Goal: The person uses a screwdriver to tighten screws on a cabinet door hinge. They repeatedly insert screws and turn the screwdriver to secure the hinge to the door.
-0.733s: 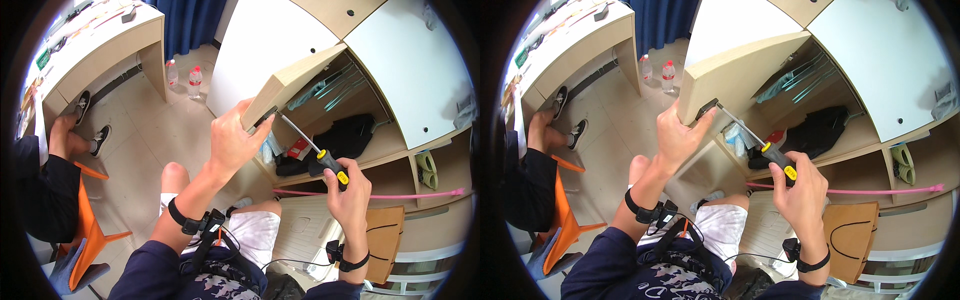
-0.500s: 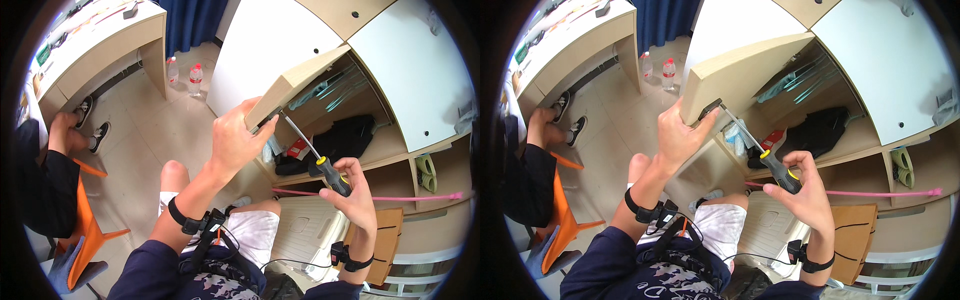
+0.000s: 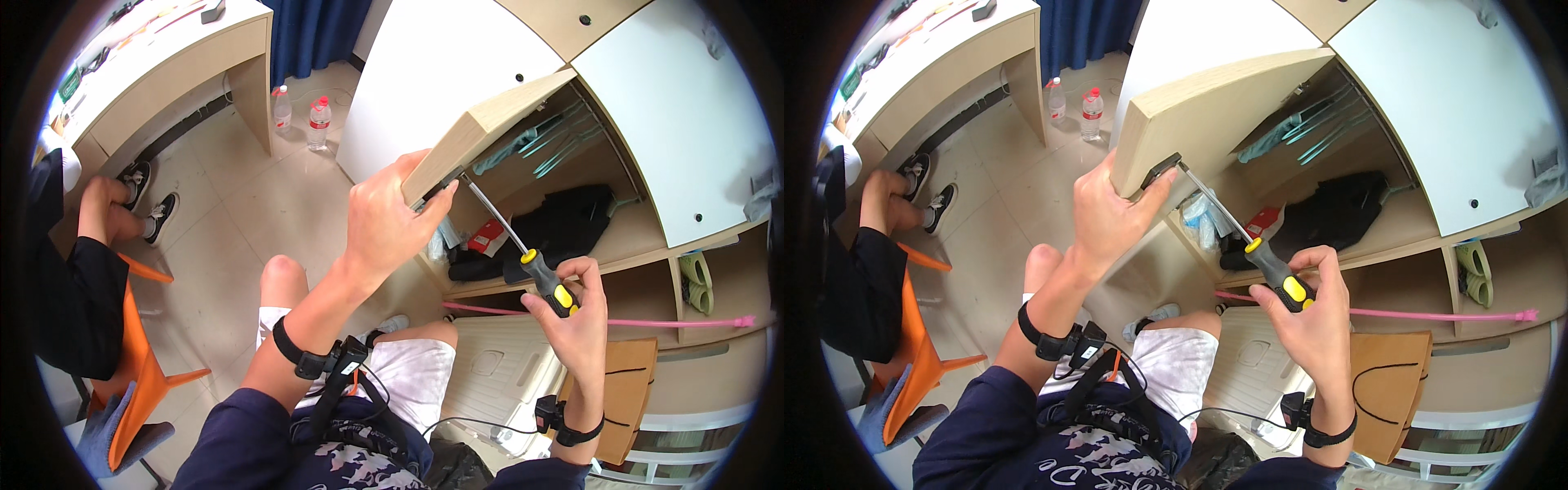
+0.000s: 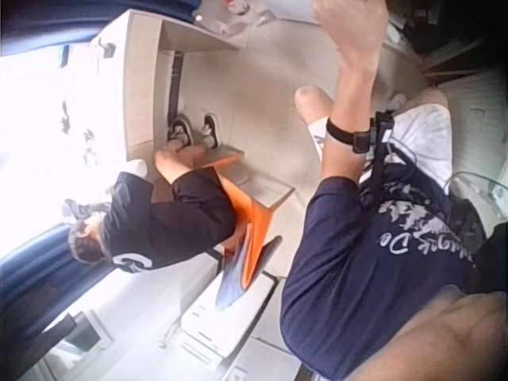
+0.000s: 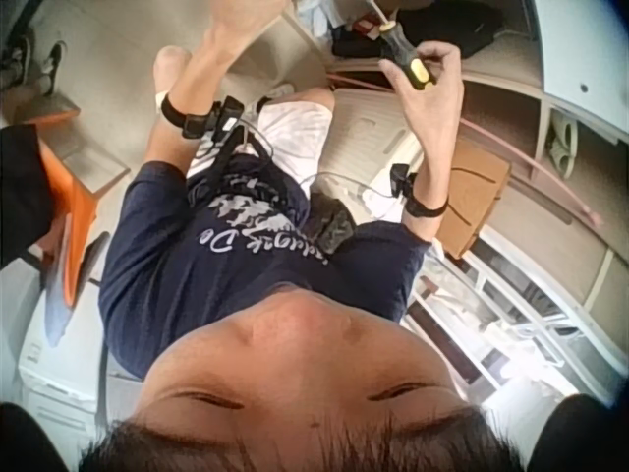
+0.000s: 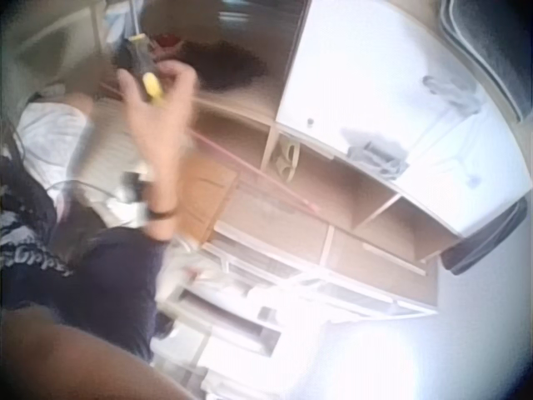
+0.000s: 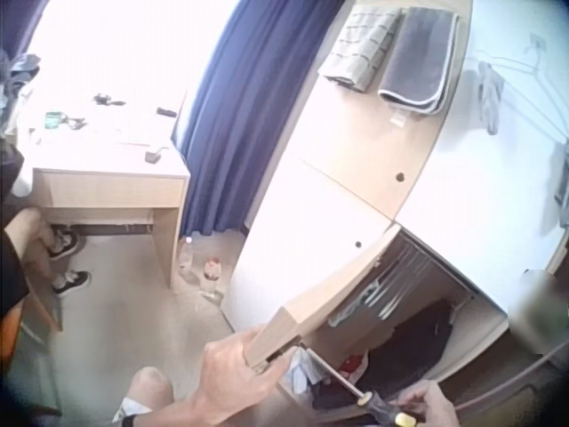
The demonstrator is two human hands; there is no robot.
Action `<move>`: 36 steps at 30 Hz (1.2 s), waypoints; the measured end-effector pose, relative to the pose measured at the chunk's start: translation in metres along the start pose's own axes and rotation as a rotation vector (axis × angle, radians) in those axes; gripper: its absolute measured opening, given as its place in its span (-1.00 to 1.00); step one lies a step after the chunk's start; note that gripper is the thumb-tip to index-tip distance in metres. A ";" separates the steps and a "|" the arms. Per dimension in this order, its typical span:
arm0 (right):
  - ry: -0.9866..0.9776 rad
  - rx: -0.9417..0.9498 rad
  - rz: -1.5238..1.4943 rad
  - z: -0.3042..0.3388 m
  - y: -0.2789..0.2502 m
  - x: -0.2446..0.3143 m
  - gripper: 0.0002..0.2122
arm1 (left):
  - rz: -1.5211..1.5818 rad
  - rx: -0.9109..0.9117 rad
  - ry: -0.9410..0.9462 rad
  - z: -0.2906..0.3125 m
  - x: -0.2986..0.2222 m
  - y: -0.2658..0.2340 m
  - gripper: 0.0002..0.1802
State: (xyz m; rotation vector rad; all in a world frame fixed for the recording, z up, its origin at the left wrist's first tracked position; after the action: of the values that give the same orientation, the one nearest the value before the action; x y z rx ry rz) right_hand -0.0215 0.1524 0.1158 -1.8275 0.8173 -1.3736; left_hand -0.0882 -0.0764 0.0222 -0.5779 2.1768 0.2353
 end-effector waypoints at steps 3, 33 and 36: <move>-0.116 -0.085 0.109 -0.003 0.001 0.004 -0.73 | 0.010 -0.013 0.007 0.000 -0.001 0.000 -0.68; -0.368 -0.159 0.464 0.000 0.003 0.002 -0.75 | 0.011 -0.017 0.011 0.004 -0.004 0.002 -0.70; -0.032 0.130 -0.059 -0.014 -0.010 -0.017 -0.74 | -0.001 -0.025 0.039 0.006 -0.006 0.004 -0.72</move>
State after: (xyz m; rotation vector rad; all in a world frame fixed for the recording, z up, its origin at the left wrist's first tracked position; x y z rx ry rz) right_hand -0.0387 0.1699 0.1180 -1.7804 0.6466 -1.3980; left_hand -0.0833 -0.0688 0.0230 -0.6025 2.2141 0.2524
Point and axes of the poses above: each hand's wrist, its own z-axis away from the middle knuckle, its own y-axis out of the palm, x = y × z, the point moved 2 cm from there along -z, towards the middle knuckle, and after that the axes turned 2 degrees about x, right-handed, at the moved point
